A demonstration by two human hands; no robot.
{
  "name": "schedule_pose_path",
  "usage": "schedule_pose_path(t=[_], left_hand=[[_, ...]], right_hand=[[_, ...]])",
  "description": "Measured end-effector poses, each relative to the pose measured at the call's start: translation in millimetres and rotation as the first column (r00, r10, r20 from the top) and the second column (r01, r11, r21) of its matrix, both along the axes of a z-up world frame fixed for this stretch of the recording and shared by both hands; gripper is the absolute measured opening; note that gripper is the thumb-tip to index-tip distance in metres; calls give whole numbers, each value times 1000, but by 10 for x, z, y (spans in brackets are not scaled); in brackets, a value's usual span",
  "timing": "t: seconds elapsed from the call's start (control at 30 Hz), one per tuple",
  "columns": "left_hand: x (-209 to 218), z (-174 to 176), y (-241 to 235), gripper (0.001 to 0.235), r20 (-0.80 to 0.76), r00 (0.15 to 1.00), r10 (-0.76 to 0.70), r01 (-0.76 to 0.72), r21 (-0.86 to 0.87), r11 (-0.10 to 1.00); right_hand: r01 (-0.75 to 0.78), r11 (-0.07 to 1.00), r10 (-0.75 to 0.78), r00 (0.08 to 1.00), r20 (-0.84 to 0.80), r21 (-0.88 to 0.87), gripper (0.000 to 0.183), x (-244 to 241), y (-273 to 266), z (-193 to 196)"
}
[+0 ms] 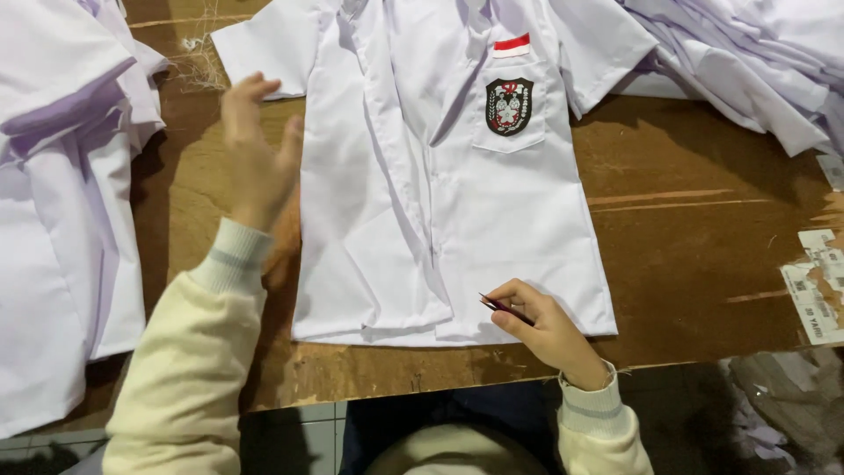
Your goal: The person trims loose threads from a white short-sleeved shirt using small scissors. They work on the collar, placket, and hem of the shirt, then fold the sleeves and smooth the garment on the table.
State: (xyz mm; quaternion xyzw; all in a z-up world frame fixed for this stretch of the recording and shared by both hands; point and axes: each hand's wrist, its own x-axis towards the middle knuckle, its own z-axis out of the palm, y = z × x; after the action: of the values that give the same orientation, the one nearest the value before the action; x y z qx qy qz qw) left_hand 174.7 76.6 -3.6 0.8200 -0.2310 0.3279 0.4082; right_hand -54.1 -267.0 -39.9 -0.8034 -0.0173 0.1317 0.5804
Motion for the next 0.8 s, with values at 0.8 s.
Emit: schedule_pose_path(t=[0.8], left_hand=[[-2011,-501,-1013,12,-199,841,-504,538,421,731]], right_hand=[[276,945,-312,922,228,174,46,-104,-52,-238]])
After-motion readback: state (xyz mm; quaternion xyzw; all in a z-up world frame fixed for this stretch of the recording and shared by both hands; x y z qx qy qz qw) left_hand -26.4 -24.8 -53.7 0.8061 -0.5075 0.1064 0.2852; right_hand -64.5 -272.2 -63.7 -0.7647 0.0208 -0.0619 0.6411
